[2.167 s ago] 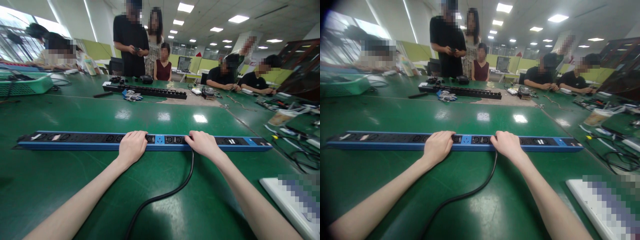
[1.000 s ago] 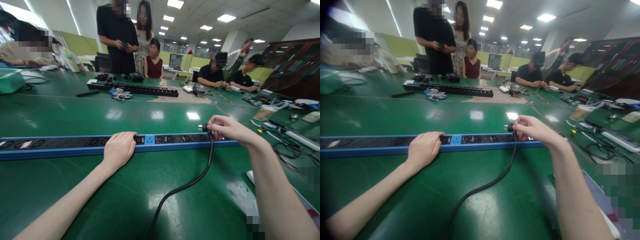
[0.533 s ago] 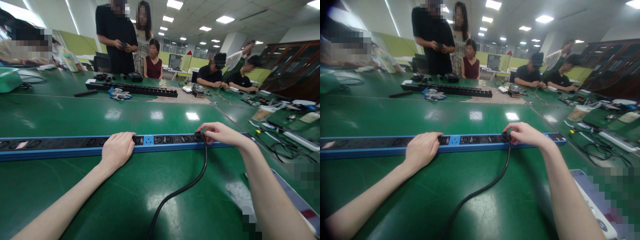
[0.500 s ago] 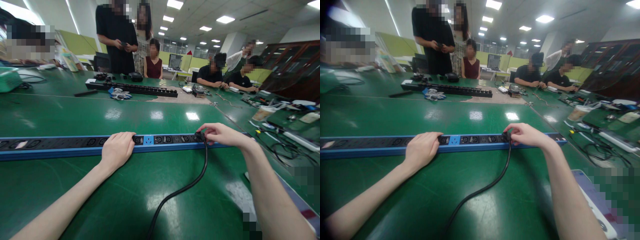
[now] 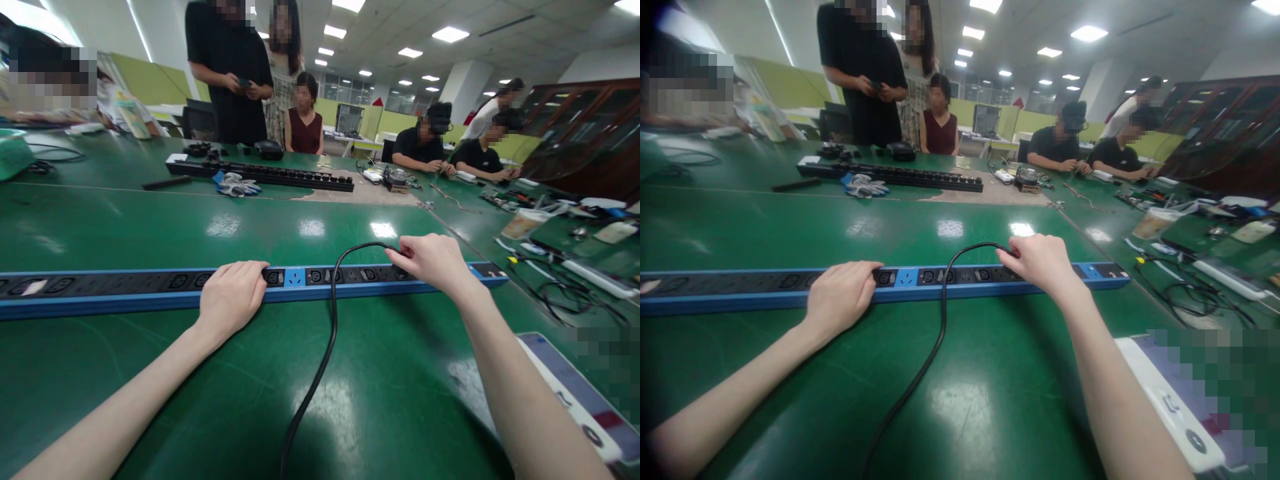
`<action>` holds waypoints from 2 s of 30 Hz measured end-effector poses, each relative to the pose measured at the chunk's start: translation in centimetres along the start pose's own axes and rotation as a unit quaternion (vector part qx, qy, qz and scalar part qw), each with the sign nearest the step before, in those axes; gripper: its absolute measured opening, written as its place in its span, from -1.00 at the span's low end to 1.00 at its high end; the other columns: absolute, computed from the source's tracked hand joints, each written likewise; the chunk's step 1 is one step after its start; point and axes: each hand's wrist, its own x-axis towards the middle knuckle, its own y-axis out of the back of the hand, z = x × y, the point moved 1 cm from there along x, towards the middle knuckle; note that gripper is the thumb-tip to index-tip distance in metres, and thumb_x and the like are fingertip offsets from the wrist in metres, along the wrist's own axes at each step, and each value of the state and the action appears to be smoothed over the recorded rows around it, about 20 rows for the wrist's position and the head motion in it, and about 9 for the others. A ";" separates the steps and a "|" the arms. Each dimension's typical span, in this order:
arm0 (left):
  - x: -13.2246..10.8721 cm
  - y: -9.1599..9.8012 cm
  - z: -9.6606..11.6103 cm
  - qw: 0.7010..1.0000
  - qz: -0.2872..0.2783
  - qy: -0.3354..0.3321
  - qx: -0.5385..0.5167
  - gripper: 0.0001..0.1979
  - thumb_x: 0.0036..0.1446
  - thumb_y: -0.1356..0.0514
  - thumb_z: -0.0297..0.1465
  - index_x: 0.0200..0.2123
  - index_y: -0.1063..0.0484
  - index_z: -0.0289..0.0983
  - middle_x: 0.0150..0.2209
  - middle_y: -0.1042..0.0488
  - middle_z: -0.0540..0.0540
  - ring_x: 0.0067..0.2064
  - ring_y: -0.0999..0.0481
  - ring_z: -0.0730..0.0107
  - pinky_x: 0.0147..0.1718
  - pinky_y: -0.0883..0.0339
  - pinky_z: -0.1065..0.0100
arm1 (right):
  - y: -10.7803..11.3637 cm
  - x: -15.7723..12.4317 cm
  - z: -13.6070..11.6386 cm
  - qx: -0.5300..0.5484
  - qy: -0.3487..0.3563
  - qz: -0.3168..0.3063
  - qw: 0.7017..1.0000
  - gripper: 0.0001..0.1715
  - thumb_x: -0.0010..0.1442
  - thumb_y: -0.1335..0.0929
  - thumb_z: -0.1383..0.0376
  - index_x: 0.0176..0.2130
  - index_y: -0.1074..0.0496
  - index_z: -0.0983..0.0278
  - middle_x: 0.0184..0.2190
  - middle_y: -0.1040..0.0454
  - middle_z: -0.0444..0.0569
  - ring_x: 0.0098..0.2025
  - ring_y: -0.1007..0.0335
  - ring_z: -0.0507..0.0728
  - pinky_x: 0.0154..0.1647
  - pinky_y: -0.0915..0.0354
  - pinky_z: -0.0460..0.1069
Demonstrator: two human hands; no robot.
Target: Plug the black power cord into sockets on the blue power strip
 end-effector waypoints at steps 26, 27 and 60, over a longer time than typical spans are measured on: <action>0.1 0.2 0.1 1.000 -0.003 0.010 -0.018 -0.63 0.37 0.03 -0.35 0.06 -0.51 -0.23 -0.05 -0.62 -0.19 0.00 -0.56 0.08 0.11 -0.28 0.07 | -4.0 0.3 -2.8 -0.025 -0.140 -0.014 0.990 -0.31 0.43 -0.12 -0.07 -0.26 -0.61 0.26 -0.33 -0.60 0.21 -0.24 -0.54 0.31 -0.28 -0.17 0.04; 0.0 0.2 0.1 1.000 0.000 0.010 -0.020 -0.63 0.37 0.03 -0.35 0.06 -0.51 -0.22 -0.05 -0.62 -0.18 0.00 -0.56 0.08 0.11 -0.28 0.07 | -4.1 0.4 -2.8 -0.025 -0.143 -0.018 0.989 -0.31 0.43 -0.12 -0.07 -0.25 -0.62 0.26 -0.33 -0.61 0.21 -0.23 -0.55 0.31 -0.27 -0.18 0.04; 0.1 0.0 0.1 1.000 -0.002 0.013 -0.019 -0.63 0.36 0.02 -0.35 0.04 -0.52 -0.23 -0.05 -0.62 -0.19 0.01 -0.57 0.07 0.10 -0.28 0.06 | -4.7 0.8 -2.7 0.007 -0.083 -0.128 0.988 -0.23 0.45 -0.08 -0.14 -0.17 -0.63 0.25 -0.20 -0.63 0.23 -0.10 -0.59 0.36 -0.10 -0.36 0.13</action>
